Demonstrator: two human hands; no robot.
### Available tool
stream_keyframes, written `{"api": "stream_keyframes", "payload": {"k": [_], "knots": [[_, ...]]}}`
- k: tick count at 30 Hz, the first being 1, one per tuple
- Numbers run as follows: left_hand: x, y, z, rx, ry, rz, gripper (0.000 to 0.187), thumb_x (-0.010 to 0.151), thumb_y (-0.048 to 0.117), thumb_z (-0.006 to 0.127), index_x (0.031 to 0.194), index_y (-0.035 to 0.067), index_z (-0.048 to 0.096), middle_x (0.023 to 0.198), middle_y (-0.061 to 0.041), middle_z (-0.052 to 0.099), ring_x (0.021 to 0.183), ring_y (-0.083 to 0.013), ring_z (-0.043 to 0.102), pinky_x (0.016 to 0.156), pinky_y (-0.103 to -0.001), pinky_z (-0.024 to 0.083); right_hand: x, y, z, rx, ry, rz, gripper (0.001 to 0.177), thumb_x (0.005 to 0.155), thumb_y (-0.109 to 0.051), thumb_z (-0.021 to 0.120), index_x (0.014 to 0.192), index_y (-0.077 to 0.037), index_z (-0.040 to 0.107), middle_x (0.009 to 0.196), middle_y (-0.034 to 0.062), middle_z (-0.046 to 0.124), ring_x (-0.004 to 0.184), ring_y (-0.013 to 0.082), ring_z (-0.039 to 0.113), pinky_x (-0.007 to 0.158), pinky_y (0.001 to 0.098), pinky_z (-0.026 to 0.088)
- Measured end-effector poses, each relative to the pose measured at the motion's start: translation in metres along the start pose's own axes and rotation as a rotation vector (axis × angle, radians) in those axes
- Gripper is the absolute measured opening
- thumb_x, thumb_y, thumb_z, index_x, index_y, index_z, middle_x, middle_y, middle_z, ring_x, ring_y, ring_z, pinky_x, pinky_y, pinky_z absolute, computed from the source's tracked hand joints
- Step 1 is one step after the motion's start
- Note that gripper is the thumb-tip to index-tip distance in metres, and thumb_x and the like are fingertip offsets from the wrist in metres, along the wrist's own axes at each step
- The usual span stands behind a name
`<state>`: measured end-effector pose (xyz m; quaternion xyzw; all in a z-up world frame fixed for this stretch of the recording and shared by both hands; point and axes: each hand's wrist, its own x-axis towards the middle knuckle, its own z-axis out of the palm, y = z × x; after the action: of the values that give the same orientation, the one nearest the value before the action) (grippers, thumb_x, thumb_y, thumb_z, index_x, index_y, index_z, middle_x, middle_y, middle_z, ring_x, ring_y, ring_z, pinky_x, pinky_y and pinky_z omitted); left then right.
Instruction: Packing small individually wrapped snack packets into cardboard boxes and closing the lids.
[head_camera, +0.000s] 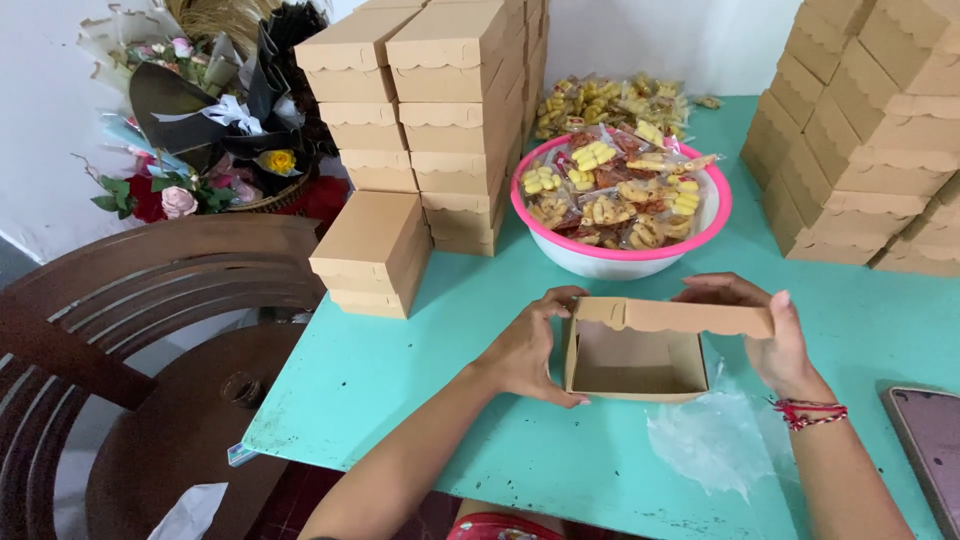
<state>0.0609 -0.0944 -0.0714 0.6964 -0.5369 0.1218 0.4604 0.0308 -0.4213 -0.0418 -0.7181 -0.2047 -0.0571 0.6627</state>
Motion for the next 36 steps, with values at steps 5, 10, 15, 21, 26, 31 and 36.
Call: {"api": "stream_keyframes", "payload": {"k": [5,10,15,21,26,31,36], "knots": [[0.007,0.015,-0.008,0.137,-0.095,-0.174,0.094,0.053,0.048,0.09,0.123,0.011,0.04,0.147,-0.013,0.042,0.136,-0.0301,0.049,0.105,-0.042,0.045,-0.001,0.001,-0.001,0.079,0.12,0.089,0.11,0.089,-0.086,0.017,0.125,0.004,0.068,0.118,0.0242,0.074,0.112,0.0335,0.068,0.093,0.0422,0.045],[0.002,0.006,-0.004,0.161,-0.094,-0.179,0.111,0.054,0.052,0.089,0.14,0.007,0.036,0.15,-0.017,0.041,0.14,-0.0329,0.048,0.113,-0.046,0.042,0.001,0.006,0.0,0.091,0.13,0.108,0.11,0.09,-0.085,0.013,0.125,0.003,0.068,0.131,0.0202,0.071,0.123,0.0306,0.064,0.1,0.0405,0.043],[0.003,0.006,-0.007,0.165,-0.131,-0.201,0.129,0.057,0.056,0.088,0.156,0.007,0.022,0.157,-0.02,0.036,0.146,-0.0384,0.041,0.117,-0.051,0.039,0.002,-0.008,0.008,0.112,0.107,0.147,0.121,0.079,-0.094,0.013,0.125,0.004,0.068,0.121,0.0259,0.075,0.114,0.0367,0.07,0.1,0.0447,0.045],[-0.003,-0.004,-0.004,0.128,-0.093,-0.142,0.125,0.059,0.049,0.09,0.156,0.018,0.018,0.154,-0.018,0.036,0.135,-0.0355,0.049,0.107,-0.048,0.044,0.002,0.005,0.002,0.118,0.048,0.103,0.123,0.079,-0.093,0.008,0.134,0.004,0.061,0.129,0.0259,0.071,0.122,0.0361,0.066,0.105,0.0461,0.04],[0.005,0.011,-0.011,0.055,-0.098,-0.263,0.123,0.055,0.05,0.089,0.153,0.013,0.023,0.147,-0.016,0.041,0.117,-0.0301,0.055,0.098,-0.044,0.047,0.007,0.02,-0.009,0.076,0.08,0.146,0.078,0.098,-0.064,0.029,0.132,-0.001,0.06,0.13,0.0217,0.071,0.123,0.0316,0.066,0.104,0.0442,0.047],[-0.001,-0.001,-0.006,0.058,-0.117,-0.235,0.124,0.059,0.051,0.088,0.154,0.013,0.018,0.149,-0.019,0.035,0.133,-0.0348,0.046,0.102,-0.046,0.047,0.008,0.01,-0.004,-0.279,0.147,0.304,0.032,0.099,-0.011,0.053,0.127,-0.009,0.069,0.124,0.0093,0.074,0.117,0.0215,0.069,0.098,0.0377,0.052],[0.0,0.001,-0.008,0.107,-0.157,-0.219,0.123,0.058,0.053,0.089,0.153,0.021,0.017,0.141,-0.014,0.037,0.126,-0.0315,0.046,0.085,-0.044,0.052,0.007,0.004,0.002,-0.48,-0.036,0.445,0.055,0.089,0.001,0.061,0.138,-0.022,0.068,0.142,-0.0036,0.069,0.12,0.0153,0.067,0.098,0.0352,0.054]]}}
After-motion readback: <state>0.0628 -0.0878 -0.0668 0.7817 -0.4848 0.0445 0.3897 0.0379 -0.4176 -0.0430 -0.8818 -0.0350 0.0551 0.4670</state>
